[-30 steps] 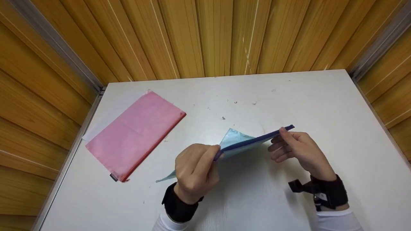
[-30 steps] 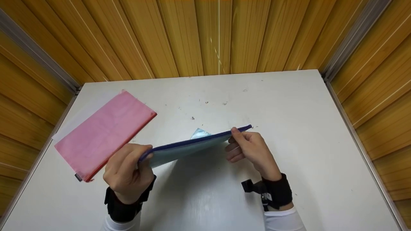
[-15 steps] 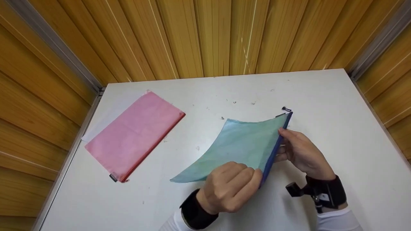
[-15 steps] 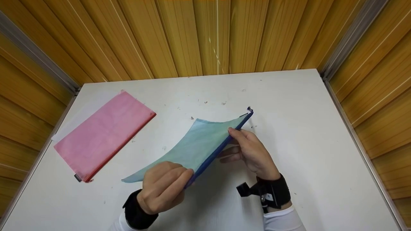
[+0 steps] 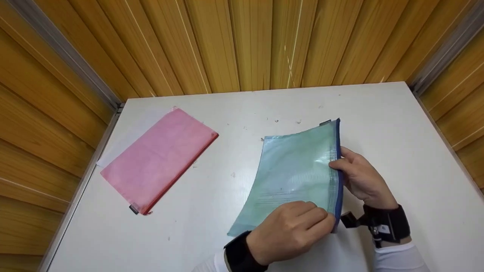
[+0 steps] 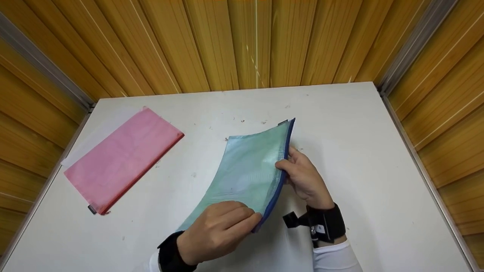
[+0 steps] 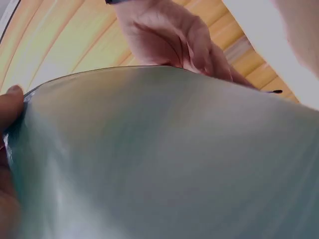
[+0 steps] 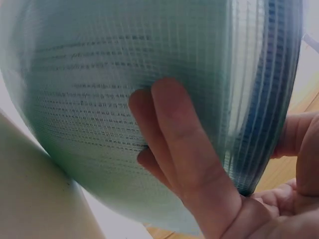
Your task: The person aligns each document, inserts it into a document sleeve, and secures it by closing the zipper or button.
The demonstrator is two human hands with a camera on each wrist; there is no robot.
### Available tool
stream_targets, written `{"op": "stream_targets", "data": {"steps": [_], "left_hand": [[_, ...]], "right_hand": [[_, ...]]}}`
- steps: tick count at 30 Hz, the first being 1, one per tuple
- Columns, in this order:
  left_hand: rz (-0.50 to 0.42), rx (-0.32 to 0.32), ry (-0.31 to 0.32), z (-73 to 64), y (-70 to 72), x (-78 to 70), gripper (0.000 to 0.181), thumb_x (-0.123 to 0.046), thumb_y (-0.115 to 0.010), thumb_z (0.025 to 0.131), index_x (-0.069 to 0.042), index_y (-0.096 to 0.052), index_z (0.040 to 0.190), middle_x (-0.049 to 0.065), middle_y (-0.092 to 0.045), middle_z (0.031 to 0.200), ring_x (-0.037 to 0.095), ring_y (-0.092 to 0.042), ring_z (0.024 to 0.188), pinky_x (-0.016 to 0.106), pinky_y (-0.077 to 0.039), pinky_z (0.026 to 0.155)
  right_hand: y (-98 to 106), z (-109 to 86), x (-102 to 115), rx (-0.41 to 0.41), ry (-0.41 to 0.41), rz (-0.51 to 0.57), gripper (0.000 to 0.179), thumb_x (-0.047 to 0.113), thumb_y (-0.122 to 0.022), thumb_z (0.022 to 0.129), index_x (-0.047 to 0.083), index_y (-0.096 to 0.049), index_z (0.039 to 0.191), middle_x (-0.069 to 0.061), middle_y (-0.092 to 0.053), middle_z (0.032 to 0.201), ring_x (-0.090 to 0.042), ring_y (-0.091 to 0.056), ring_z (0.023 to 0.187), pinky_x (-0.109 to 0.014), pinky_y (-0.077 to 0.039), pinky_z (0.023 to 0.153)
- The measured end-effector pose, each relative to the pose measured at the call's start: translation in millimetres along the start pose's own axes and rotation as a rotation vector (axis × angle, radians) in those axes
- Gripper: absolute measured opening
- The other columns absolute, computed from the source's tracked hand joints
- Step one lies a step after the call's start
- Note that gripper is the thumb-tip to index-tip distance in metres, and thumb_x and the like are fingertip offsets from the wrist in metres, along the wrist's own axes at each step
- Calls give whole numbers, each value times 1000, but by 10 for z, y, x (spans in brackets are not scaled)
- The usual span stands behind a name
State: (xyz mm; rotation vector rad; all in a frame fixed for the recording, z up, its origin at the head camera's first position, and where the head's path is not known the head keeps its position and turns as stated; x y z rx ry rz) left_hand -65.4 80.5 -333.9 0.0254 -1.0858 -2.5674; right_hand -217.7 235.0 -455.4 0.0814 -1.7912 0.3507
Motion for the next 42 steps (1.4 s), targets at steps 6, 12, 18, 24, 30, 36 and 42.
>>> {"op": "stream_targets", "data": {"steps": [6, 12, 18, 24, 30, 36, 42], "left_hand": [[-170, 283, 112, -53, -225, 150, 31, -47, -80, 100, -18, -78, 111, -9, -71, 94, 4, -64, 86, 16, -54, 85], [-233, 359, 314, -273, -177, 714, 40, -42, -82, 99, -10, -79, 123, 0, -76, 112, 14, -71, 102, 25, -57, 94], [-256, 261, 753, -710, -219, 1542, 36, -21, -75, 106, 2, -71, 133, 17, -74, 122, 32, -71, 112, 42, -61, 98], [-611, 378, 1070, -1212, -746, 1904, 49, -26, -61, 115, 11, -56, 148, 29, -71, 133, 44, -72, 118, 56, -59, 103], [-1004, 348, 1303, -1442, -1014, 1938, 44, -18, -72, 107, 4, -56, 142, 12, -73, 111, 19, -73, 86, 40, -63, 90], [-1171, 310, 1356, -1473, -1096, 1909, 81, 3, -76, 93, -3, -40, 165, 11, -63, 123, 16, -68, 87, 26, -56, 79], [-1135, 244, 1379, -1480, -1189, 1917, 88, 15, -69, 88, -2, -36, 168, 23, -71, 130, 20, -70, 91, 31, -59, 79]], "right_hand": [[63, -9, 86, -5, 110, 39, 77, -12, -44, 108, -8, -5, 173, 6, -78, 130, -13, -79, 112, -27, -66, 89], [162, -87, 236, -3, 245, 65, 76, -16, -40, 108, -7, -3, 174, 3, -74, 141, -13, -76, 121, -28, -65, 93], [234, -154, 329, 16, 323, 83, 72, -18, -38, 108, -3, -12, 174, 1, -70, 148, -14, -74, 126, -27, -64, 97], [249, -165, 341, 39, 363, 129, 67, -17, -38, 109, 13, -33, 169, -3, -71, 148, -15, -74, 125, -27, -63, 98], [357, -93, 293, 9, 358, 158, 59, -7, -40, 115, 13, -31, 170, -1, -70, 148, -13, -77, 120, -27, -65, 92], [524, 63, 27, -90, 204, 64, 68, 14, -46, 120, 11, -10, 177, 5, -66, 142, -11, -75, 112, -28, -65, 86], [498, 214, -242, -78, 16, -177, 77, 20, -46, 120, 14, 3, 178, 10, -72, 127, -10, -76, 107, -31, -64, 87]]}}
Point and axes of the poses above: each hand's wrist, its own z-axis towards the middle knuckle, its own y-axis out of the back of the hand, x = y × z, the point moved 10 cm from there along z, towards the middle knuckle
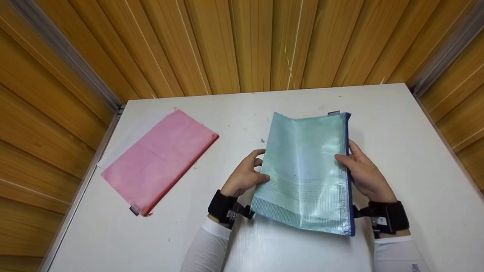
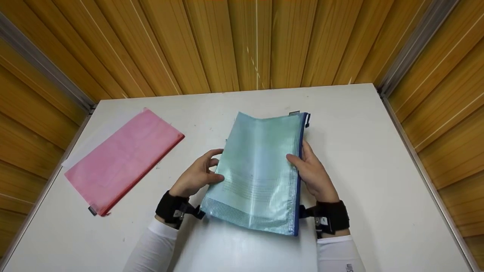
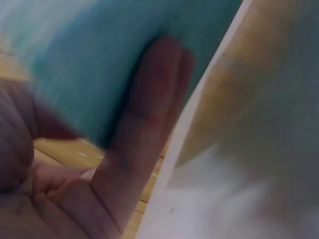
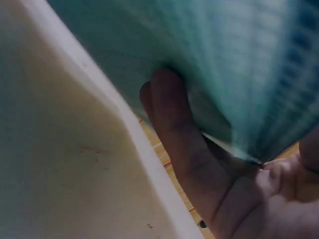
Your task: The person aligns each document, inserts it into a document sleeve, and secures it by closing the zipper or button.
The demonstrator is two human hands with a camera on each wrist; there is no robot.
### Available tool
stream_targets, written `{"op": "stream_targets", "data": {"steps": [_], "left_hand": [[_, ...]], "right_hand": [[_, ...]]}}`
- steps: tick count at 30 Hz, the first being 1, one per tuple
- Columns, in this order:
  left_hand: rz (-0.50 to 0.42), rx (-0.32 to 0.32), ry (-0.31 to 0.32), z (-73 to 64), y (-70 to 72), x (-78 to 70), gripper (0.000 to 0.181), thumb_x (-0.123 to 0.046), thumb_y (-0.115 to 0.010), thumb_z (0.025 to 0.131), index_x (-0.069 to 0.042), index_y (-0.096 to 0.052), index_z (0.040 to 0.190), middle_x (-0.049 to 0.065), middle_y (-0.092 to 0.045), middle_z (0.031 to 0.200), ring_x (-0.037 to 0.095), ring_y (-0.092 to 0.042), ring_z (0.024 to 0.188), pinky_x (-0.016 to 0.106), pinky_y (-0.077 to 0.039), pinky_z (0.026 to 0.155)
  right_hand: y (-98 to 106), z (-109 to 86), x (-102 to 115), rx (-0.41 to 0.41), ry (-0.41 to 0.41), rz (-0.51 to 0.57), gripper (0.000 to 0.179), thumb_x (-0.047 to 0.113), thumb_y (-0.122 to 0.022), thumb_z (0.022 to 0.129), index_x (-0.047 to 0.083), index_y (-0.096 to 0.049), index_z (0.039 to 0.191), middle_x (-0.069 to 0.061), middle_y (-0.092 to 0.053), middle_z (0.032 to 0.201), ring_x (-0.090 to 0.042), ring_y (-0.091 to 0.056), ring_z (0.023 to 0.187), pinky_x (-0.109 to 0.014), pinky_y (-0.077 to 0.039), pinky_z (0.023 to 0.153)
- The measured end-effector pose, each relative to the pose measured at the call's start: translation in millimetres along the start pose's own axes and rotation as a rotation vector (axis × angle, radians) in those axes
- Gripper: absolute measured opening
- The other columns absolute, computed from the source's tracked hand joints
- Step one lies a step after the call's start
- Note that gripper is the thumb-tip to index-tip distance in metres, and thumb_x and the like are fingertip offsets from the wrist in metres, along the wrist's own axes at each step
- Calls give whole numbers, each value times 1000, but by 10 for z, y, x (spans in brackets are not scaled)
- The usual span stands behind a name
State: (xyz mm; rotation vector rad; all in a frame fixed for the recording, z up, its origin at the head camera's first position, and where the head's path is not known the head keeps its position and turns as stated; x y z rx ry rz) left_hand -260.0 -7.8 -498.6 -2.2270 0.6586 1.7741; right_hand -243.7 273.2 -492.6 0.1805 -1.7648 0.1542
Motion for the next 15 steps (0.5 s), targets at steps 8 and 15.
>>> {"op": "stream_targets", "data": {"steps": [8, 15], "left_hand": [[160, -303, -16, 113, 166, 132, 67, 12, -72, 89, 5, -54, 153, 22, -75, 116, 21, -70, 85, 31, -57, 77], [273, -346, -55, 145, 162, 149, 66, 2, -71, 99, 9, -45, 159, 27, -70, 133, 36, -79, 108, 46, -64, 93]], "right_hand": [[-91, 16, -251, 110, -164, -178, 76, 9, -57, 110, -13, -15, 168, 3, -79, 106, -10, -79, 86, -32, -66, 76], [-27, -21, -400, 155, -254, -292, 88, 4, -65, 98, -13, -14, 167, -13, -80, 112, -14, -78, 85, -32, -65, 73]]}}
Point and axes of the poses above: each hand's wrist, its own z-axis towards the middle knuckle, its own y-axis out of the back of the hand, x = y × z, the point moved 10 cm from there along z, towards the middle knuckle
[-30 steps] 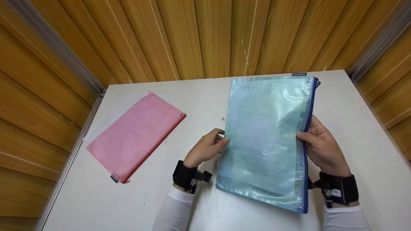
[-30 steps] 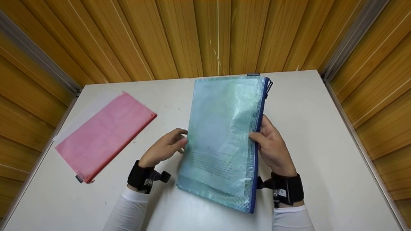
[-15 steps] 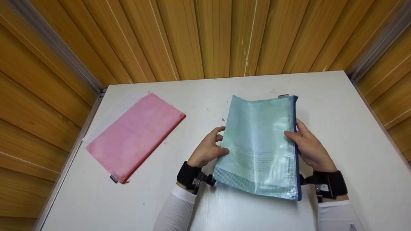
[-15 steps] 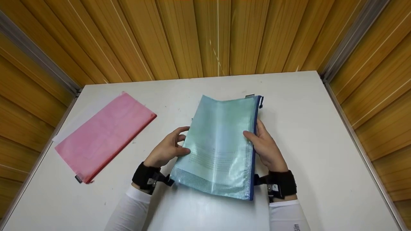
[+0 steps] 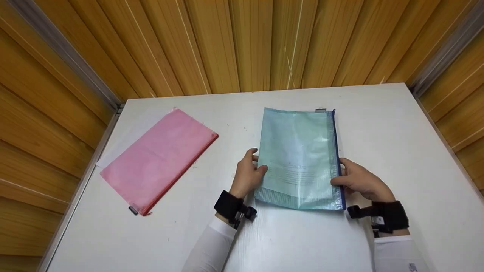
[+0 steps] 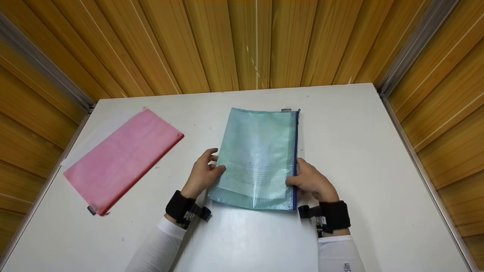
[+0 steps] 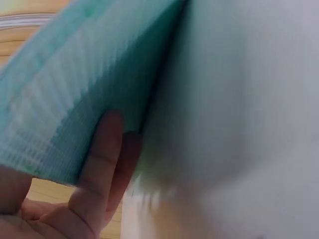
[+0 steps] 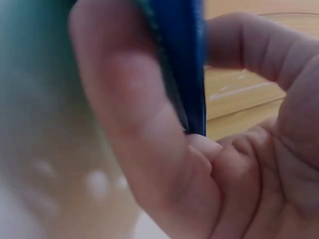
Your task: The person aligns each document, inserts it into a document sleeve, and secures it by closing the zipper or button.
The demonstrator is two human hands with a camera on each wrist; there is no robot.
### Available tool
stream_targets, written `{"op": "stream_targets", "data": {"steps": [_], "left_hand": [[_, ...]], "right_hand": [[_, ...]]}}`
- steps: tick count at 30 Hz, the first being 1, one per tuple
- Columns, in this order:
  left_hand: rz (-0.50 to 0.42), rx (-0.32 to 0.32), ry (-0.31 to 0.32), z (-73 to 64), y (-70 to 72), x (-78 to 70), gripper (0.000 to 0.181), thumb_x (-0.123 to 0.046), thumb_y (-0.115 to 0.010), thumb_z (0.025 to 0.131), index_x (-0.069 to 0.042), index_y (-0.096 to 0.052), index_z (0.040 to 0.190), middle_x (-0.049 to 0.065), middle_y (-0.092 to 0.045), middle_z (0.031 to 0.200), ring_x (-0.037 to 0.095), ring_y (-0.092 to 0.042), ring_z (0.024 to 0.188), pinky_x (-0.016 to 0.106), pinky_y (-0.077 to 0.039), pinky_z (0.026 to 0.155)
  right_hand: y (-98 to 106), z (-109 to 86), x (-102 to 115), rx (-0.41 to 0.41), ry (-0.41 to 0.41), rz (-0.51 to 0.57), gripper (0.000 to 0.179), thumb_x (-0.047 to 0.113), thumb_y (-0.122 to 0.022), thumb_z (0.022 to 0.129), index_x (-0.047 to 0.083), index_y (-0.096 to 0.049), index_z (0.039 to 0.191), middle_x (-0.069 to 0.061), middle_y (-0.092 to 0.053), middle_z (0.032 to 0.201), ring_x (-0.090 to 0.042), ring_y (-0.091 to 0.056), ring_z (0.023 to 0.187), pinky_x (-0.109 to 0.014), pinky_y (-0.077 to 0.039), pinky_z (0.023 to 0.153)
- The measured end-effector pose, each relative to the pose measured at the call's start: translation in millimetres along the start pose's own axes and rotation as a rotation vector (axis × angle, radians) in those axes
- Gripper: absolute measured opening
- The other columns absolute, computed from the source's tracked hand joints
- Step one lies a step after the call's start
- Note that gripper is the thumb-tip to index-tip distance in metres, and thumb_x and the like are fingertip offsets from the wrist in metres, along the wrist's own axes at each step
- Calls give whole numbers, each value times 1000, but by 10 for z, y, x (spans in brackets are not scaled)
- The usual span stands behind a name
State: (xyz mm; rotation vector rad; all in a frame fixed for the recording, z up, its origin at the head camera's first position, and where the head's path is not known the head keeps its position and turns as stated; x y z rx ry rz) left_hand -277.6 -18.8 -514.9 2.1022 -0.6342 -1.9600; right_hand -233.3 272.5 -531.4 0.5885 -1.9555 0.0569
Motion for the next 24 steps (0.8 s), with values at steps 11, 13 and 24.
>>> {"op": "stream_targets", "data": {"steps": [11, 13, 24], "left_hand": [[181, 195, -167, 41, -181, 87, 91, -13, -92, 83, -4, -49, 163, 22, -40, 172, 38, -52, 153, 51, -49, 124], [201, 249, -140, 7, -213, 66, 97, -12, -96, 80, -6, -48, 164, 22, -35, 176, 38, -48, 157, 52, -47, 125], [413, 273, -181, -7, -372, 165, 105, -13, -103, 74, -8, -49, 164, 22, -34, 176, 37, -48, 158, 46, -51, 122]], "right_hand": [[342, 28, -60, -337, -57, -91, 69, 11, -65, 106, -16, -30, 160, -31, -65, 133, -7, -65, 91, -22, -58, 76], [372, 27, -67, -369, -59, -94, 66, 13, -65, 107, -14, -34, 158, -23, -67, 125, -9, -63, 91, -21, -55, 75], [412, 50, -162, -353, -102, -146, 64, 24, -63, 108, -14, -43, 155, -14, -62, 117, -15, -58, 96, -24, -51, 76]]}}
Point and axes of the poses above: each hand's wrist, its own z-axis towards the middle knuckle, its own y-axis out of the back of the hand, x = y × z, the point moved 10 cm from there along z, towards the middle knuckle
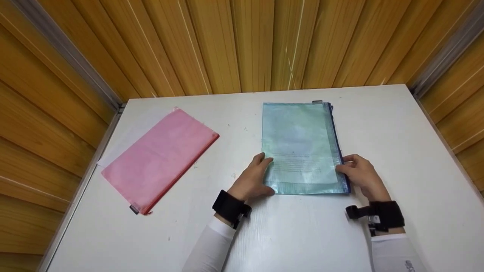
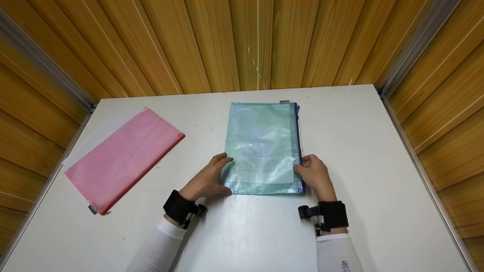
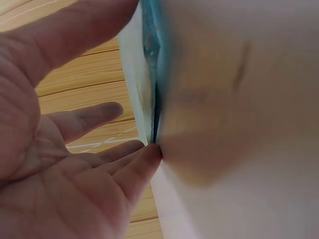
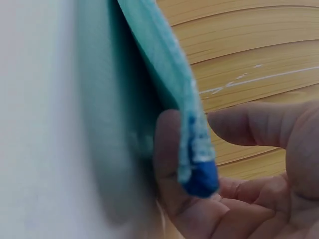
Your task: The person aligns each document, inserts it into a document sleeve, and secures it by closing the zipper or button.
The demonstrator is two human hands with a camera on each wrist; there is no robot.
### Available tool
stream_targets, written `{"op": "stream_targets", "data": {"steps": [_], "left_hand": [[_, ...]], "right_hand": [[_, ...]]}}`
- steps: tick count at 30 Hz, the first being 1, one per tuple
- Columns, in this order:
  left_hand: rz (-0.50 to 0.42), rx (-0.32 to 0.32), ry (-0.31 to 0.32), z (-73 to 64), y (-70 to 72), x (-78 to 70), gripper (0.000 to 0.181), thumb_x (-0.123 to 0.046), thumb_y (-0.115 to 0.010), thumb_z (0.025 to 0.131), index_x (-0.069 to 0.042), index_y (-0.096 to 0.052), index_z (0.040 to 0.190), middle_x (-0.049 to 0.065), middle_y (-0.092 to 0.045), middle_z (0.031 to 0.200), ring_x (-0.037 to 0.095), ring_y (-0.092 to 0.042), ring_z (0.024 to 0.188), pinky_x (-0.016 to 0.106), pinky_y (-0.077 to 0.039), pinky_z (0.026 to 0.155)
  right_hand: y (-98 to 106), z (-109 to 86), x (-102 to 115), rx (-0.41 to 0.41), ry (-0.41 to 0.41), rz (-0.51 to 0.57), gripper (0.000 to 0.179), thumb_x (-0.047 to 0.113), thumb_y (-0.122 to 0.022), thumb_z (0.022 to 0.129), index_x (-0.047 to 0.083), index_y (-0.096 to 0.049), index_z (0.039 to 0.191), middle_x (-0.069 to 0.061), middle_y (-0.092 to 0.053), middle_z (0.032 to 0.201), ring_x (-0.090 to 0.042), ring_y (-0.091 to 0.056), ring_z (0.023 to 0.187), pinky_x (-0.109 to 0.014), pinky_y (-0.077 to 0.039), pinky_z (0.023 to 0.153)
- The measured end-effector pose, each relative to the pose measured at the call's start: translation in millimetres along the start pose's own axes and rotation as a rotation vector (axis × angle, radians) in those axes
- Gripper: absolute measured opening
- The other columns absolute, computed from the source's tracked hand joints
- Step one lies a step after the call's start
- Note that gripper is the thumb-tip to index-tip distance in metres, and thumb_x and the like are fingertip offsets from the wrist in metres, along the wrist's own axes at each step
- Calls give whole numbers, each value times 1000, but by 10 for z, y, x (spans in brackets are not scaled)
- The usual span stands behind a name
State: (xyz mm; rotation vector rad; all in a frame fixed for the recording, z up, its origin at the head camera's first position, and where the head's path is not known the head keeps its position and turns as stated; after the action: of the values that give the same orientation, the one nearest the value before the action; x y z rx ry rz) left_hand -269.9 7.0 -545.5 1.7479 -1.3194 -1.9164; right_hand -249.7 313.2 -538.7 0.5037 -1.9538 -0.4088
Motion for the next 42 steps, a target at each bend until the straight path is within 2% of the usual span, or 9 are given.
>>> {"op": "stream_targets", "data": {"steps": [6, 13, 19, 22, 24, 30, 35, 36, 42], "left_hand": [[70, -2, 0, -132, 133, -261, 90, -6, -99, 79, 0, -54, 156, 27, -39, 172, 38, -51, 153, 45, -54, 119], [190, -27, -25, -71, 35, -156, 74, -11, -96, 82, 1, -61, 147, 27, -47, 167, 38, -54, 152, 46, -53, 120], [270, -52, -100, -153, 142, -267, 53, -13, -89, 86, 4, -67, 131, 27, -58, 155, 39, -62, 141, 46, -56, 116], [271, -33, -85, -244, 222, -310, 49, -13, -86, 89, 6, -67, 130, 27, -60, 153, 39, -63, 139, 48, -56, 115], [303, -43, -100, -271, 211, -230, 48, -17, -85, 92, 5, -67, 131, 25, -61, 150, 37, -65, 136, 47, -57, 113], [346, 0, -51, -524, 489, -302, 50, -13, -83, 95, 8, -65, 136, 27, -65, 143, 40, -67, 129, 49, -59, 111], [337, -45, -57, -707, 706, -123, 48, -7, -82, 95, 12, -64, 134, 31, -66, 135, 46, -68, 120, 55, -60, 104], [348, -72, -77, -694, 690, 50, 48, -10, -83, 96, 10, -64, 135, 30, -67, 134, 45, -68, 119, 54, -61, 102], [395, -210, -98, -840, 912, 464, 39, -4, -86, 89, 11, -67, 120, 31, -68, 121, 47, -69, 104, 56, -63, 86]], "right_hand": [[-1, -18, 41, 6, 21, -41, 62, 22, -63, 107, -17, -45, 152, -13, -63, 113, -16, -57, 95, -24, -51, 76], [12, -55, 86, -1, 37, -108, 62, 23, -63, 107, -18, -46, 150, -28, -62, 126, -28, -60, 106, -28, -50, 79], [37, -78, 111, -11, 48, -158, 62, 24, -62, 107, -19, -46, 149, -38, -61, 133, -38, -64, 112, -31, -50, 81], [17, -96, 142, -7, 54, -199, 62, 26, -61, 107, -19, -47, 147, -43, -59, 138, -48, -64, 119, -40, -55, 88], [7, -108, 174, -10, 62, -228, 62, 26, -61, 107, -20, -48, 146, -45, -59, 140, -52, -63, 123, -49, -56, 94], [12, -165, 372, -81, 129, -316, 59, 23, -58, 106, -24, -52, 141, -48, -58, 136, -58, -62, 121, -64, -55, 99], [7, -240, 652, -219, 229, -319, 48, 16, -60, 106, -24, -60, 133, -45, -61, 128, -55, -63, 112, -55, -56, 85], [-10, -258, 718, -243, 252, -310, 46, 14, -60, 106, -23, -62, 132, -44, -62, 126, -54, -64, 111, -53, -56, 83], [-222, -317, 1069, -288, 360, -249, 36, 10, -61, 106, -17, -68, 128, -38, -68, 125, -51, -71, 108, -49, -57, 83]]}}
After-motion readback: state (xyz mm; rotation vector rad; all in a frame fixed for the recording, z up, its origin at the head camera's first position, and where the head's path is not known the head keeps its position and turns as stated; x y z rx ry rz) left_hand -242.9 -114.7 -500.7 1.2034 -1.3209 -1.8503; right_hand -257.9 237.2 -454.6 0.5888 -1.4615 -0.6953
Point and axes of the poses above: each hand's wrist, its own z-axis towards the middle knuckle, its own y-axis out of the back of the hand, x = y × z, the point moved 10 cm from there along z, towards the middle knuckle
